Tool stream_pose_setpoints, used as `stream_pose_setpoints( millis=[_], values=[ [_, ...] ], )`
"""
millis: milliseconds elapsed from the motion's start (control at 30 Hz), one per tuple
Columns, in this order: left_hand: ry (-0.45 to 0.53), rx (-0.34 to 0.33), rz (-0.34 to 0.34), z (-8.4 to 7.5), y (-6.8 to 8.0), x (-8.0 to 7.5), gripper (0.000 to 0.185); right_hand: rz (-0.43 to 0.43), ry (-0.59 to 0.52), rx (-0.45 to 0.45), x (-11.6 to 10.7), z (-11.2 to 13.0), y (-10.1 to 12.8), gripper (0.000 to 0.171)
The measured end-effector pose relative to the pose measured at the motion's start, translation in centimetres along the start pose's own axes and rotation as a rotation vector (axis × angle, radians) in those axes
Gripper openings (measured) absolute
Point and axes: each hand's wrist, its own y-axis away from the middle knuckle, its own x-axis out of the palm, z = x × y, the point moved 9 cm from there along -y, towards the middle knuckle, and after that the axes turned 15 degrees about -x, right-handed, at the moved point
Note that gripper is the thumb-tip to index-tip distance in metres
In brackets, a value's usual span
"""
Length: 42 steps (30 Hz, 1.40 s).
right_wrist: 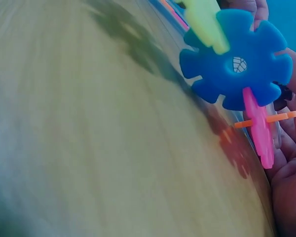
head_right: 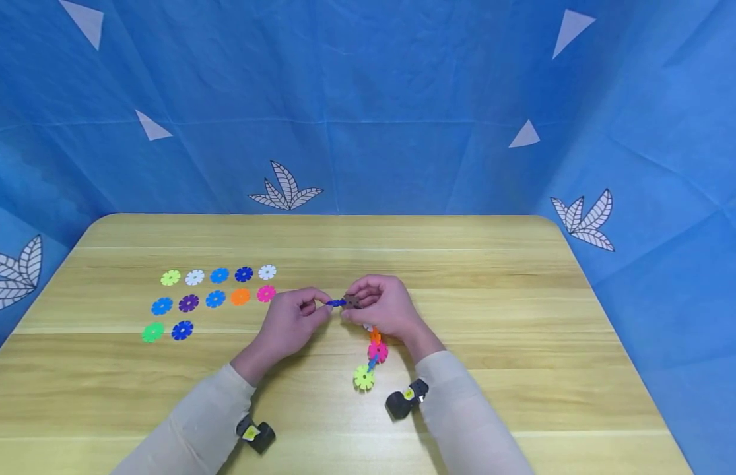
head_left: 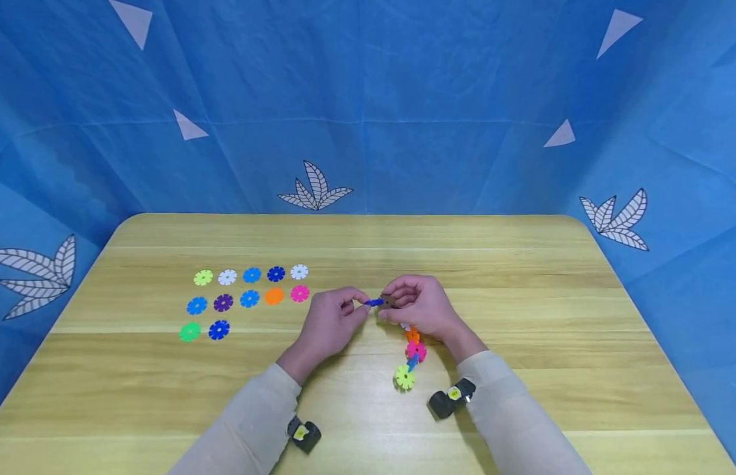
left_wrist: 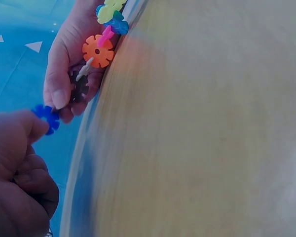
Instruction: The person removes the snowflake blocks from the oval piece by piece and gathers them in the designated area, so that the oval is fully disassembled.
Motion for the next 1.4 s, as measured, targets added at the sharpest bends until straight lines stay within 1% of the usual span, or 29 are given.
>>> stream_pose_setpoints(
  millis=[200,433,533,600,667,733,800,900,1000,1067,1200,1300,1400],
  values=[
    [-0.003,0.028,-0.017,-0.1,0.2,-0.4,0.005,0.009,0.033,-0.002,0.2,0.1,-0.1,0.031],
    [-0.003,0.033,-0.022,-0.1,0.5,-0.7,0.006,0.015,0.047,-0.012,0.6,0.5,-0.3,0.031],
    [-0.009,0.059,-0.017,-0.1,0.6,-0.8,0.005,0.022,0.059,-0.013,0.8,0.6,-0.4,0.031],
    [-0.009,0.077,-0.027,-0.1,0.6,-1.2,0.006,0.018,0.07,-0.007,0.8,0.6,-0.4,0.031],
    [0.013,0.078,-0.055,0.2,0.7,-2.2,0.006,0.011,0.073,0.009,0.6,0.5,-0.3,0.031],
    [0.044,0.056,-0.093,0.7,0.7,-3.4,0.006,-0.001,0.075,0.023,0.2,0.3,-0.2,0.03],
    [0.073,0.006,-0.117,1.5,0.6,-4.4,0.005,-0.014,0.071,0.037,-0.1,0.1,-0.1,0.03],
    [0.096,-0.084,-0.099,2.8,0.8,-5.1,0.004,-0.013,0.065,0.04,-0.4,0.0,0.1,0.029],
    [0.111,-0.149,-0.058,3.8,1.1,-4.9,0.005,-0.005,0.061,0.039,-0.3,-0.1,0.1,0.03],
    [0.123,-0.171,-0.048,4.4,1.3,-4.9,0.005,0.0,0.058,0.041,-0.2,-0.2,0.1,0.03],
    [0.138,-0.179,-0.061,5.1,1.6,-5.3,0.005,-0.003,0.055,0.048,-0.2,-0.3,0.2,0.031],
    [0.155,-0.193,-0.085,5.9,1.8,-6.0,0.005,-0.001,0.055,0.047,-0.1,-0.3,0.2,0.031],
    [0.163,-0.22,-0.107,6.7,2.2,-6.9,0.005,0.008,0.063,0.035,0.0,-0.2,0.0,0.031]
  ],
)
